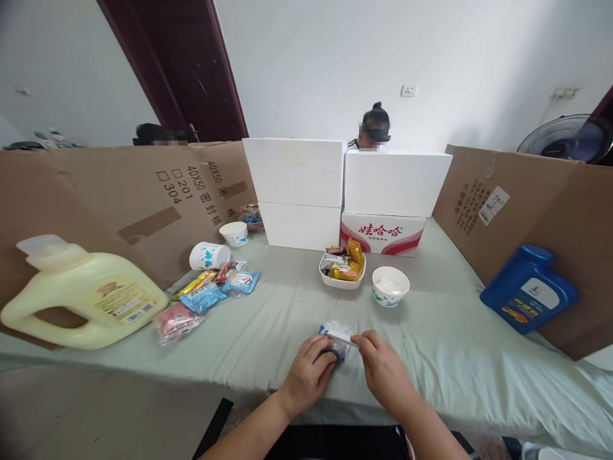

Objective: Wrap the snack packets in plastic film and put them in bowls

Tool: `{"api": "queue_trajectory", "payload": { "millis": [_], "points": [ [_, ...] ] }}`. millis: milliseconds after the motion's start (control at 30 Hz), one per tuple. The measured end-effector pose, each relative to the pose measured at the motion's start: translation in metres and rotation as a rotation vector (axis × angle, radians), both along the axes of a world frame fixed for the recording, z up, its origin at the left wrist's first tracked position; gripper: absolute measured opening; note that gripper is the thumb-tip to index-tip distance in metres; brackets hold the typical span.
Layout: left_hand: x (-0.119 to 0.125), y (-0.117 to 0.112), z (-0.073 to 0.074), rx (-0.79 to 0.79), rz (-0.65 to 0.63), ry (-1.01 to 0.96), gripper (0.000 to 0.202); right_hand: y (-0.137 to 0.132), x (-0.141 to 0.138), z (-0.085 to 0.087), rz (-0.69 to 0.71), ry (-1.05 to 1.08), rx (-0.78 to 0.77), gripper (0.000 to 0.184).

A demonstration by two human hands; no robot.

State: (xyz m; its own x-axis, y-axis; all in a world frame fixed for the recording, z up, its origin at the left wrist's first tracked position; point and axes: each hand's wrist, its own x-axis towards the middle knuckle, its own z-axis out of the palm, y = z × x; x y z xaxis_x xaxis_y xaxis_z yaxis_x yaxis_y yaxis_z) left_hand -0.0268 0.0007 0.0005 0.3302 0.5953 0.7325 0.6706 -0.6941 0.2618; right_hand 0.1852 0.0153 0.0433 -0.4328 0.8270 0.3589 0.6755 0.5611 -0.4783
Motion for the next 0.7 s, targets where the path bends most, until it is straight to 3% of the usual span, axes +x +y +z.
{"api": "queue_trajectory", "payload": {
  "millis": [67, 200, 300, 367, 433, 500, 633, 700],
  "points": [
    [-0.002, -0.001, -0.002, -0.031, -0.027, -0.023, 0.020, 0.000, 0.015, -0.002, -0.029, -0.003, -0.058, 0.034],
    [-0.007, 0.002, -0.009, -0.114, -0.014, -0.134, 0.027, 0.000, 0.079, -0.022, -0.190, -0.010, -0.106, 0.033],
    [-0.006, 0.012, -0.013, -0.282, 0.045, -0.282, 0.039, -0.001, 0.115, -0.042, -0.368, -0.043, -0.005, 0.035],
    [-0.005, 0.021, -0.012, -0.424, 0.047, -0.385, 0.035, -0.001, 0.120, -0.054, -0.455, -0.072, 0.127, 0.036],
    [-0.003, 0.027, -0.009, -0.540, 0.025, -0.510, 0.022, -0.002, 0.110, -0.058, -0.479, -0.068, 0.242, 0.035],
    [-0.002, 0.029, -0.006, -0.633, -0.017, -0.665, 0.023, -0.004, 0.088, -0.054, -0.438, -0.013, 0.279, 0.032],
    [-0.002, 0.024, -0.001, -0.742, -0.105, -0.923, 0.029, -0.007, 0.025, -0.033, -0.226, 0.098, 0.212, 0.025],
    [-0.005, 0.021, -0.001, -0.741, -0.100, -0.971, 0.028, -0.005, -0.006, -0.024, -0.107, 0.081, 0.172, 0.032]
  ]
}}
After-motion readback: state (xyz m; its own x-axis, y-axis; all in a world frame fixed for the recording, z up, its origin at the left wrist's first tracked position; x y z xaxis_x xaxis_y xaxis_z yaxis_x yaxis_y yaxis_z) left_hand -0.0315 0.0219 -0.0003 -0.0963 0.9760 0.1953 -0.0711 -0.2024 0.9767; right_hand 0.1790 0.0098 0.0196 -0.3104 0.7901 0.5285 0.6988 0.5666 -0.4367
